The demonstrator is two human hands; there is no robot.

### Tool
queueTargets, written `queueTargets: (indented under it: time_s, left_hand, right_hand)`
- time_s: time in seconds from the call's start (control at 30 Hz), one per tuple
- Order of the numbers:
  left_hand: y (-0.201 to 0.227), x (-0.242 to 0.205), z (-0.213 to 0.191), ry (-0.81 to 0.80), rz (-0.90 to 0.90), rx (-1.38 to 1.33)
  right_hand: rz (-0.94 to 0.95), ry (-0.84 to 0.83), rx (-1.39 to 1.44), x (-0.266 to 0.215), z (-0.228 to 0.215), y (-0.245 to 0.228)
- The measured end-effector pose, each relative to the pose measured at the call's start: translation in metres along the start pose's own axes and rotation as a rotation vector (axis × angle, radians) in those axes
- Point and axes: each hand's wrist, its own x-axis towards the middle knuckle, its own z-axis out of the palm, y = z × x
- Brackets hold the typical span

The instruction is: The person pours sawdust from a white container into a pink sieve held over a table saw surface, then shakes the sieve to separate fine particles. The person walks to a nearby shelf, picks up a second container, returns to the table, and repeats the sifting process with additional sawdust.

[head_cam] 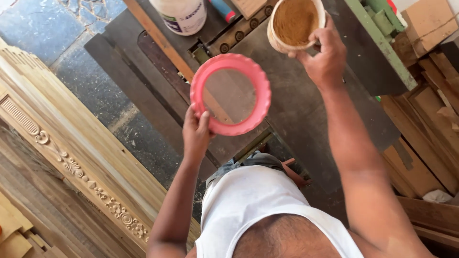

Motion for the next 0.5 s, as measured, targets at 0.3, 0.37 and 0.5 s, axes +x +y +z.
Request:
queueTargets:
  time_s: [0.3, 0.37, 0.5]
  left_hand:
    - [0.012, 0.012, 0.033, -0.115, -0.046, -0.03]
    - [0.011, 0.011, 0.038, -0.132, -0.053, -0.034]
    - [0.007, 0.01, 0.043, -0.143, -0.067, -0.035]
  right_hand:
    - [-0.377, -0.368, -0.421, -0.016, -0.036, -0.102]
    - [-0.444, -0.405, -0.479, -0.018, -0.035, -0.118]
    - [-0.529, -0.417, -0.614, -0.022, -0.027, -0.138]
